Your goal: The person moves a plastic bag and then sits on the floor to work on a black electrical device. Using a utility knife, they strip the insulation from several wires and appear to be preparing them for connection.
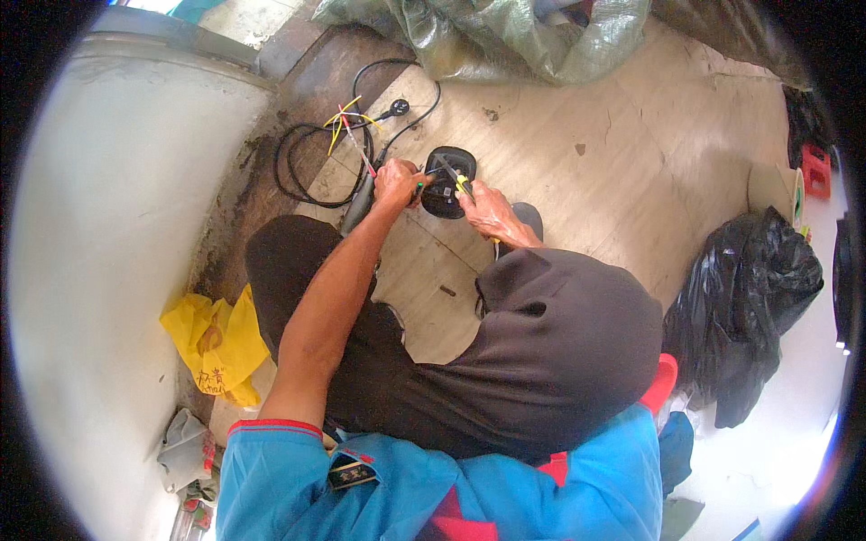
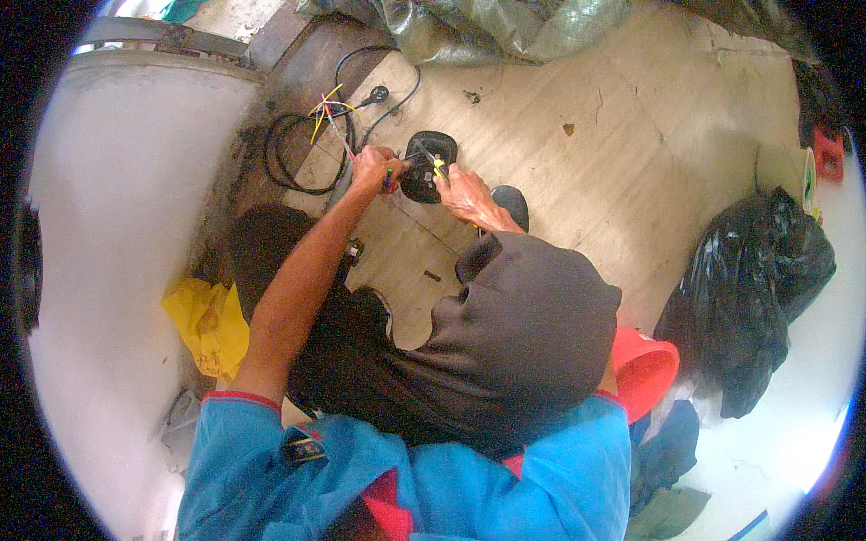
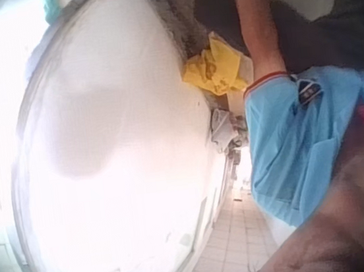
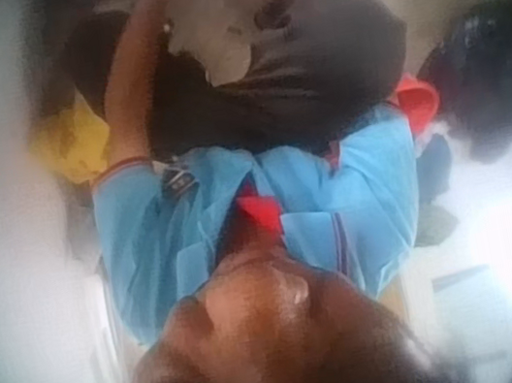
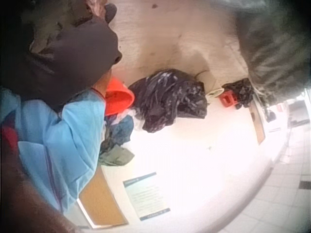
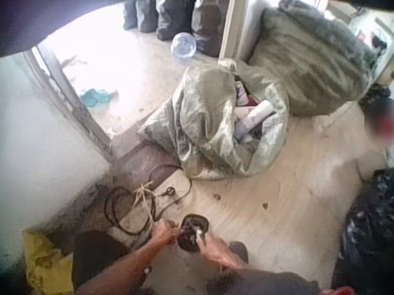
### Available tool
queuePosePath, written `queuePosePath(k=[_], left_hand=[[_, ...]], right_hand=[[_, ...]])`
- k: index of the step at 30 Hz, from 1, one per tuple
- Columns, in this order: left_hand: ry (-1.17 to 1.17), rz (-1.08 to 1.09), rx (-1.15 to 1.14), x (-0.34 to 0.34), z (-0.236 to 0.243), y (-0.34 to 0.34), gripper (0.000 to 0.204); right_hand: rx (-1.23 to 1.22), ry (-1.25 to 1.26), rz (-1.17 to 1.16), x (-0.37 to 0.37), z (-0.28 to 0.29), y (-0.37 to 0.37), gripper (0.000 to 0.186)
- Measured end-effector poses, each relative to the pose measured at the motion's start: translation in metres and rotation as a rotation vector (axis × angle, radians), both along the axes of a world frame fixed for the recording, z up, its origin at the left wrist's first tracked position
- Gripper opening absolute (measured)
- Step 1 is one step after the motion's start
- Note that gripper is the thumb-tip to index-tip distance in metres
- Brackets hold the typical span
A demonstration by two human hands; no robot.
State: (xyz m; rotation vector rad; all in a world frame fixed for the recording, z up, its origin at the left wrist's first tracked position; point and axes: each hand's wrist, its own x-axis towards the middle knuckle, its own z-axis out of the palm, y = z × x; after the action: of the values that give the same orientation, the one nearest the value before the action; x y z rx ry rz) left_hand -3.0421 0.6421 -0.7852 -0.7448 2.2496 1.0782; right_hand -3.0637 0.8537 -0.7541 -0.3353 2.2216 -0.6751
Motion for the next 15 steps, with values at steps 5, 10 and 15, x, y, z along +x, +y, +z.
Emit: queuePosePath(k=[5,10,15], left_hand=[[-0.092,0.047,0.019,-0.003,-0.001,0.005,0.034],[-0.112,0.038,0.001,-0.003,-0.003,0.006,0.034],[-0.121,0.052,0.01,-0.002,-0.002,0.006,0.033]], right_hand=[[0.0,0.104,-0.023,0.006,0.006,0.005,0.043],[0.013,0.109,-0.015,0.012,0.006,0.009,0.042],[0.031,0.141,0.01,0.014,0.0,0.008,0.039]])
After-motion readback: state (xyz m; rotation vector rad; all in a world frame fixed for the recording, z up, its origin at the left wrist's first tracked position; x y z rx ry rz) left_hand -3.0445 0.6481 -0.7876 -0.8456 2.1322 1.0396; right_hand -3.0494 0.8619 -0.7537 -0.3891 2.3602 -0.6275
